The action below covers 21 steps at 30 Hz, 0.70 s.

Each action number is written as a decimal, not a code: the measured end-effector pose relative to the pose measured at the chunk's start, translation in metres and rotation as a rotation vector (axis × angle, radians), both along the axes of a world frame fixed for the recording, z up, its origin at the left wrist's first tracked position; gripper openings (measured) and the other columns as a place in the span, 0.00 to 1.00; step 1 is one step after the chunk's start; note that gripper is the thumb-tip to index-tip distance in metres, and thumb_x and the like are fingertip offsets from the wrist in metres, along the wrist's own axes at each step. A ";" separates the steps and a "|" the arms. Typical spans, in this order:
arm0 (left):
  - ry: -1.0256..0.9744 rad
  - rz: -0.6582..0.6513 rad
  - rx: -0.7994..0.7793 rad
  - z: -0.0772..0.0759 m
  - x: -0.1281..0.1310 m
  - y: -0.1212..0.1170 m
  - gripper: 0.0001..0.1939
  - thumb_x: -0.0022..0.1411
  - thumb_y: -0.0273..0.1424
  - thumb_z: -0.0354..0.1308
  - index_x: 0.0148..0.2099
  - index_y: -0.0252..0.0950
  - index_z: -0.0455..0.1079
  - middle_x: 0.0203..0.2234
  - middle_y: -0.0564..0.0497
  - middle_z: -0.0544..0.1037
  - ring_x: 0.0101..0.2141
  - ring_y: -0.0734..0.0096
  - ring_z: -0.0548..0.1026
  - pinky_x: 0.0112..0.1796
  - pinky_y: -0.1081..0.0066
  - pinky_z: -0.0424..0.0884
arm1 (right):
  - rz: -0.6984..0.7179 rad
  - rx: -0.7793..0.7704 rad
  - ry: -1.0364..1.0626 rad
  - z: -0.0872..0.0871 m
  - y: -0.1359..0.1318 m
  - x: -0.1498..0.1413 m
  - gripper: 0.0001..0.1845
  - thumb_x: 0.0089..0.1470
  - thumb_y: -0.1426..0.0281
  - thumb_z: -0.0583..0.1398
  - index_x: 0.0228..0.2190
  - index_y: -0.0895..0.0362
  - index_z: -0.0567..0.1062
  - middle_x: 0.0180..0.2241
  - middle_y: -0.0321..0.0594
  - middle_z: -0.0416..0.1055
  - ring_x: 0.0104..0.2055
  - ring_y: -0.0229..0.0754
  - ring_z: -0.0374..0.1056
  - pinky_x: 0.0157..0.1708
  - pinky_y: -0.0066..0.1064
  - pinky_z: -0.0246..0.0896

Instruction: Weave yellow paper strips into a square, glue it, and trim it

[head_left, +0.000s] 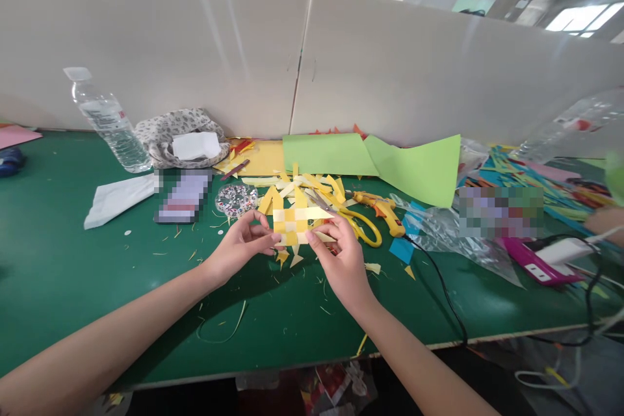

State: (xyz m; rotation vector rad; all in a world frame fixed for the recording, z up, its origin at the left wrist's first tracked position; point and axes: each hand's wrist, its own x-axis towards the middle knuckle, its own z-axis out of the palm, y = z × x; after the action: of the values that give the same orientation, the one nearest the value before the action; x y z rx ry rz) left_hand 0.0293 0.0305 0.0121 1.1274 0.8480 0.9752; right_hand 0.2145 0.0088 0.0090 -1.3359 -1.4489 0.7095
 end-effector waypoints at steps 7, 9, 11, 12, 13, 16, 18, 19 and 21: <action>0.021 0.011 0.018 0.001 0.001 -0.004 0.18 0.48 0.29 0.66 0.34 0.37 0.57 0.24 0.56 0.75 0.30 0.71 0.77 0.29 0.75 0.69 | 0.025 -0.020 0.044 0.002 -0.005 0.001 0.20 0.50 0.61 0.59 0.44 0.54 0.63 0.31 0.38 0.72 0.35 0.43 0.69 0.32 0.33 0.65; 0.050 -0.012 0.051 0.001 0.002 -0.005 0.16 0.48 0.29 0.65 0.33 0.37 0.59 0.23 0.56 0.75 0.29 0.73 0.76 0.30 0.75 0.69 | -0.003 -0.035 0.080 0.006 -0.006 0.003 0.21 0.50 0.59 0.59 0.44 0.54 0.64 0.33 0.40 0.73 0.36 0.44 0.69 0.33 0.34 0.65; 0.100 -0.084 0.084 0.002 0.003 -0.006 0.13 0.49 0.29 0.65 0.32 0.36 0.62 0.24 0.55 0.75 0.28 0.75 0.75 0.31 0.75 0.69 | -0.055 -0.048 0.133 0.010 -0.006 0.007 0.21 0.51 0.56 0.57 0.43 0.54 0.66 0.35 0.42 0.72 0.36 0.44 0.69 0.33 0.34 0.65; 0.131 -0.143 0.095 0.004 0.002 -0.007 0.12 0.49 0.29 0.65 0.32 0.36 0.63 0.24 0.54 0.75 0.28 0.75 0.75 0.31 0.75 0.69 | -0.086 -0.049 0.159 0.012 -0.005 0.010 0.21 0.52 0.54 0.55 0.42 0.55 0.67 0.34 0.42 0.72 0.35 0.44 0.69 0.32 0.34 0.65; 0.164 -0.217 0.106 0.007 0.002 -0.008 0.10 0.49 0.29 0.64 0.31 0.35 0.65 0.25 0.54 0.75 0.28 0.75 0.75 0.31 0.75 0.69 | -0.110 -0.050 0.181 0.014 -0.005 0.012 0.21 0.52 0.53 0.54 0.41 0.55 0.68 0.33 0.42 0.72 0.33 0.43 0.68 0.30 0.33 0.65; 0.278 -0.486 0.137 0.022 -0.003 -0.010 0.06 0.50 0.29 0.63 0.33 0.36 0.70 0.26 0.52 0.77 0.30 0.72 0.76 0.33 0.72 0.70 | -0.155 -0.047 0.229 0.018 -0.002 0.021 0.22 0.54 0.51 0.50 0.39 0.56 0.68 0.28 0.39 0.70 0.29 0.40 0.66 0.26 0.31 0.63; 0.358 -0.644 0.153 0.037 -0.009 -0.007 0.05 0.51 0.28 0.62 0.34 0.38 0.72 0.27 0.51 0.78 0.32 0.69 0.76 0.34 0.70 0.71 | -0.173 -0.046 0.267 0.021 0.000 0.025 0.23 0.54 0.51 0.49 0.40 0.56 0.67 0.27 0.38 0.70 0.28 0.40 0.65 0.26 0.31 0.62; 0.393 -0.703 0.164 0.045 -0.012 -0.003 0.06 0.51 0.27 0.62 0.34 0.39 0.73 0.29 0.51 0.78 0.33 0.68 0.77 0.35 0.69 0.72 | -0.182 -0.045 0.287 0.022 0.001 0.027 0.23 0.54 0.51 0.48 0.40 0.56 0.67 0.27 0.38 0.70 0.29 0.40 0.64 0.26 0.31 0.62; 0.449 -0.802 0.219 0.061 -0.017 0.009 0.07 0.50 0.26 0.62 0.34 0.41 0.74 0.29 0.51 0.79 0.34 0.66 0.77 0.35 0.68 0.72 | -0.197 -0.053 0.327 0.023 0.003 0.030 0.24 0.54 0.50 0.48 0.40 0.56 0.67 0.26 0.38 0.70 0.29 0.40 0.64 0.26 0.31 0.62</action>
State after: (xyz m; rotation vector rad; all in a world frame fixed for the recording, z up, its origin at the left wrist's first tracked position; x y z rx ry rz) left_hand 0.0126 0.0396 0.0729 1.7254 0.5464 0.1424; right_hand 0.2446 0.0113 0.0321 -1.3116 -1.0305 0.7980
